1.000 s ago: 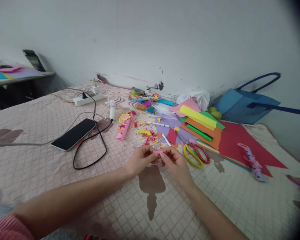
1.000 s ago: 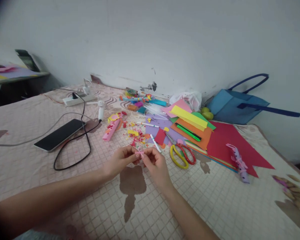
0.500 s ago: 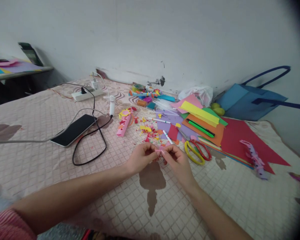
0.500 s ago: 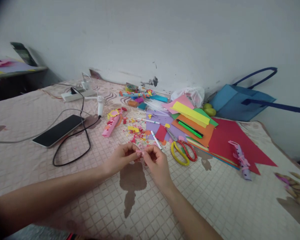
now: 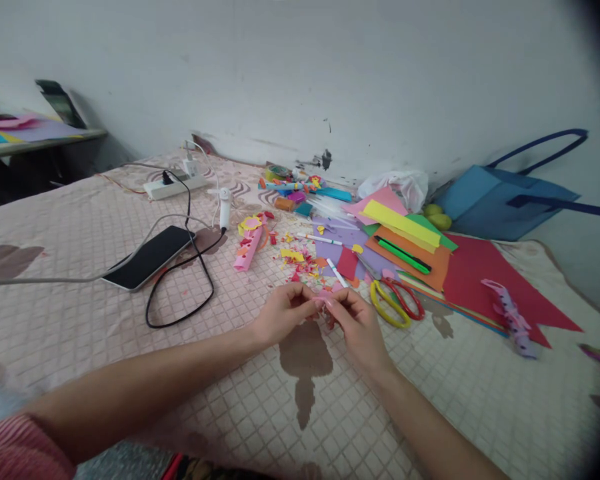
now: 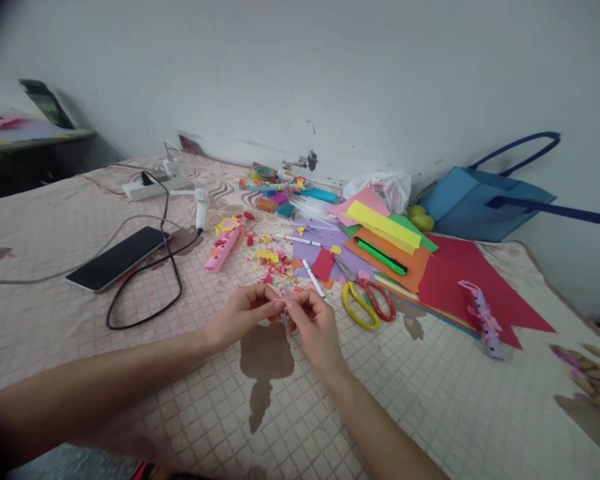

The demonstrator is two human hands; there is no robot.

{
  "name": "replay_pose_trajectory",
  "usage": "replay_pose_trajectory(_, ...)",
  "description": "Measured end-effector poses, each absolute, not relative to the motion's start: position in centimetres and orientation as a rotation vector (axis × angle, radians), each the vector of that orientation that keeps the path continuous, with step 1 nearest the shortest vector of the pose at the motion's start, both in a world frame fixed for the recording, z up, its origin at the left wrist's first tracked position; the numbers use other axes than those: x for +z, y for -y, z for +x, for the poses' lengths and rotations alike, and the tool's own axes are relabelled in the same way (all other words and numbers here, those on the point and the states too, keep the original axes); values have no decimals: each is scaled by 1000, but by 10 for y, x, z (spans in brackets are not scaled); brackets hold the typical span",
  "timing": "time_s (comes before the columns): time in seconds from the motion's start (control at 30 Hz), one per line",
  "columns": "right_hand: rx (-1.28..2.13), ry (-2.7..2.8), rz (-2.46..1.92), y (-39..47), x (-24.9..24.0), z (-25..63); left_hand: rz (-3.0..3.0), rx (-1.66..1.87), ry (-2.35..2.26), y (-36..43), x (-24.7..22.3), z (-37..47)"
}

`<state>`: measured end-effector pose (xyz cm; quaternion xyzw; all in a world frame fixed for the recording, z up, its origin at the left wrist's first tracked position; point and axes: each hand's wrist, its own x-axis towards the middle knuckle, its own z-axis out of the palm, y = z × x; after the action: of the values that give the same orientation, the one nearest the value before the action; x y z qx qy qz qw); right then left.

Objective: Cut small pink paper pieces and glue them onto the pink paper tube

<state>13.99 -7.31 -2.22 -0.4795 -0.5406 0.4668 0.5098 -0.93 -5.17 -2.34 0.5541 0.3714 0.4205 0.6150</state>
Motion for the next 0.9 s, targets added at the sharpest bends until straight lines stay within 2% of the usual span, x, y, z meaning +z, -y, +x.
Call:
replay_pose_trajectory(0.23,1228,1262,-1095,71,-22,141,1178,990,-852,49,-22,-11)
replay_pose_trajectory(0.57,1098,1395,-1174,72,-19,142,1297,949,-881,52,-20,-11)
replay_pose_trajectory(0.9,1100,1362,-1175,71,-21,142,1153,920,-863,50,-24,-11)
